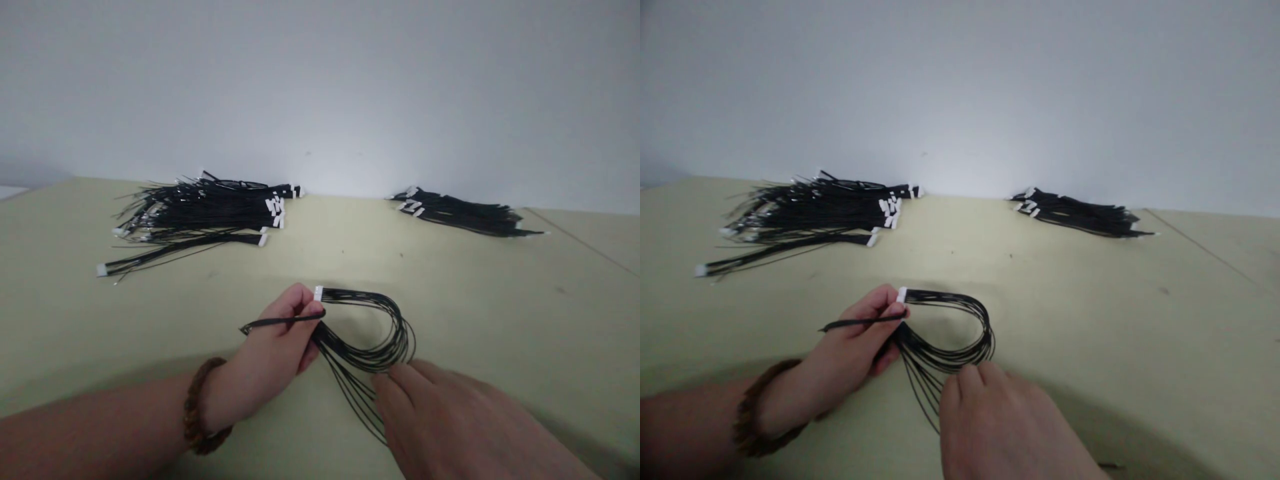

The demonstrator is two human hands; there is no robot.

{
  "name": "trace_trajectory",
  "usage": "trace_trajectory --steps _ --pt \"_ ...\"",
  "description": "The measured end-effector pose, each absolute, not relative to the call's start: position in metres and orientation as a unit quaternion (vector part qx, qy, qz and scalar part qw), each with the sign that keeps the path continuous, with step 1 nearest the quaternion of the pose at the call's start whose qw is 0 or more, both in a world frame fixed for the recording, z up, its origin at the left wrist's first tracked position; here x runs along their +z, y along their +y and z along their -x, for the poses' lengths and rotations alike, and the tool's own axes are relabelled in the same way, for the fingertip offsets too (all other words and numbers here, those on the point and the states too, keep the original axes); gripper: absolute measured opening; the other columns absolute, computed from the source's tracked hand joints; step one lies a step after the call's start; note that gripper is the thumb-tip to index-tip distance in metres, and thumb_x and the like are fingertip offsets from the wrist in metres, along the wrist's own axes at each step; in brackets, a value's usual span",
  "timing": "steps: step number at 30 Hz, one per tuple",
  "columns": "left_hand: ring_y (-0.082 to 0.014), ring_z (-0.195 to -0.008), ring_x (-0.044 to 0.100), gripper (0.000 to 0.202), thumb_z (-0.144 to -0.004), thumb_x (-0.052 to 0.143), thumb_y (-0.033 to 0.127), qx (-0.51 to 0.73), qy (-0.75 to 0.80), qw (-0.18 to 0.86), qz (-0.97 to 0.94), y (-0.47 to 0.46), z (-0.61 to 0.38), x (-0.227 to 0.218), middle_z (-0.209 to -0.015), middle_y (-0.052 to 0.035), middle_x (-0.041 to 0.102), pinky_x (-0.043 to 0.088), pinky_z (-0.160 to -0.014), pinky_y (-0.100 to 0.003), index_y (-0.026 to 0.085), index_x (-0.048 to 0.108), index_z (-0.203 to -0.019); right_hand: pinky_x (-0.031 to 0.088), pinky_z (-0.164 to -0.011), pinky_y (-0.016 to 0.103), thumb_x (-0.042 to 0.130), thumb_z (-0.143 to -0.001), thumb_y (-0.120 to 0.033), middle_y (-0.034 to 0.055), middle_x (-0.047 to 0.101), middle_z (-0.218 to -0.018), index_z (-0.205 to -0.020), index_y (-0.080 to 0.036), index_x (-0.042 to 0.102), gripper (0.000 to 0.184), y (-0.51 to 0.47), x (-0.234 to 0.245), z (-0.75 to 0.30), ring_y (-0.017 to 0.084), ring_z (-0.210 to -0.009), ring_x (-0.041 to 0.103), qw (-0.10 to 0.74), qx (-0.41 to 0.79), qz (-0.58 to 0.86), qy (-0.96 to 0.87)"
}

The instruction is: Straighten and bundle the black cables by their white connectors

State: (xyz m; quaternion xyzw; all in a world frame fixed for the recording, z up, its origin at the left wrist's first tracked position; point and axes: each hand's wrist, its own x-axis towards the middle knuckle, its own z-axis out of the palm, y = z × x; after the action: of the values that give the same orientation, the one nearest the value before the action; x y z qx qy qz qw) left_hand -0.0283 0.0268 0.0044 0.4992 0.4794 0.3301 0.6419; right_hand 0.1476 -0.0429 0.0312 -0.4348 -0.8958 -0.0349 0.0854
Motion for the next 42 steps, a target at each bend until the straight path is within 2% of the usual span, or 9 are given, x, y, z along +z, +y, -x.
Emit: trace_trajectory --steps 6,18,20,23,26,32,35,38,42 --pt "0.0001 -0.033 0.028 0.028 -0.081 0.045 0.041 0.322 0.449 0.647 -0.525 0.022 0.03 0.013 -0.039 0.0107 0.034 0.018 -0.033 -0.008 0.019 0.035 -0.066 0.039 -0.052 0.028 0.055 -0.07 -0.004 -0.0004 0.058 -0.073 -0.078 -0.018 0.056 0.017 -0.026 0.032 -0.13 0.015 -0.059 0.052 0.113 0.072 0.433 -0.891" --pt "0.0002 -0.033 0.029 0.028 -0.081 0.045 0.042 0.325 0.426 0.663 -0.522 0.021 0.031 0.01 -0.039 0.0104 0.036 0.019 -0.034 -0.008 0.02 0.036 -0.067 0.027 -0.046 0.028 0.051 -0.078 -0.01 -0.0015 0.052 -0.057 -0.064 -0.017 0.052 0.015 -0.026 0.039 -0.127 0.012 -0.047 0.045 0.204 0.039 0.47 -0.858" --pt "0.0003 -0.033 0.029 0.027 -0.08 0.046 0.042 0.323 0.432 0.66 -0.523 0.022 0.03 0.009 -0.038 0.0106 0.036 0.018 -0.033 -0.007 0.02 0.037 -0.068 0.027 -0.045 0.025 0.049 -0.076 -0.009 -0.0022 0.052 -0.057 -0.066 -0.018 0.054 0.014 -0.02 0.049 -0.132 0.011 -0.047 0.044 0.175 0.147 0.514 -0.827" --pt "0.0003 -0.032 0.029 0.026 -0.081 0.046 0.041 0.325 0.45 0.656 -0.511 0.023 0.029 0.007 -0.039 0.0109 0.035 0.018 -0.032 -0.007 0.02 0.038 -0.069 0.034 -0.045 0.019 0.041 -0.08 -0.011 -0.0034 0.052 -0.057 -0.082 -0.019 0.059 0.019 -0.003 0.066 -0.155 0.008 -0.048 0.046 0.127 0.519 0.475 -0.699" --pt "0.0005 -0.033 0.03 0.024 -0.081 0.046 0.041 0.334 0.464 0.657 -0.49 0.024 0.027 0.005 -0.044 0.011 0.034 0.019 -0.031 -0.008 0.02 0.039 -0.071 0.038 -0.046 0.017 0.048 -0.081 -0.016 0.0 0.055 -0.065 -0.078 -0.017 0.061 0.014 0.018 0.076 -0.184 0.007 -0.053 0.051 0.237 0.718 0.327 -0.567" --pt "0.001 -0.032 0.029 0.024 -0.082 0.043 0.041 0.324 0.47 0.654 -0.497 0.023 0.028 0.005 -0.041 0.0113 0.032 0.017 -0.031 -0.007 0.02 0.038 -0.07 0.044 -0.07 0.021 0.053 -0.083 -0.022 -0.0009 0.056 -0.081 -0.074 -0.023 0.065 0.015 0.035 0.082 -0.196 0.008 -0.075 0.051 0.529 0.524 0.34 -0.575" --pt "0.0014 -0.032 0.029 0.026 -0.081 0.044 0.041 0.327 0.465 0.654 -0.499 0.023 0.029 0.004 -0.042 0.0113 0.033 0.018 -0.031 -0.006 0.019 0.038 -0.069 0.038 -0.048 0.013 0.032 -0.091 -0.017 -0.0019 0.051 -0.077 -0.079 -0.023 0.06 0.031 0.026 0.09 -0.182 0.002 -0.051 0.04 0.639 0.462 0.383 -0.482" --pt "0.0018 -0.031 0.029 0.027 -0.08 0.046 0.042 0.331 0.454 0.665 -0.492 0.024 0.029 0.003 -0.044 0.0111 0.034 0.018 -0.03 -0.006 0.019 0.039 -0.068 0.019 -0.029 0.016 0.036 -0.09 -0.026 -0.0034 0.053 -0.064 -0.085 -0.021 0.052 0.018 0.013 0.091 -0.169 0.001 -0.031 0.025 0.587 0.465 0.412 -0.519" --pt "0.0022 -0.03 0.03 0.023 -0.079 0.049 0.038 0.337 0.412 0.704 -0.47 0.023 0.028 0.006 -0.046 0.011 0.036 0.019 -0.029 -0.006 0.018 0.042 -0.07 0.032 -0.038 0.02 0.049 -0.087 -0.028 -0.003 0.058 -0.061 -0.078 -0.02 0.048 0.013 -0.005 0.075 -0.155 0.008 -0.043 0.049 0.367 0.322 0.463 -0.74"
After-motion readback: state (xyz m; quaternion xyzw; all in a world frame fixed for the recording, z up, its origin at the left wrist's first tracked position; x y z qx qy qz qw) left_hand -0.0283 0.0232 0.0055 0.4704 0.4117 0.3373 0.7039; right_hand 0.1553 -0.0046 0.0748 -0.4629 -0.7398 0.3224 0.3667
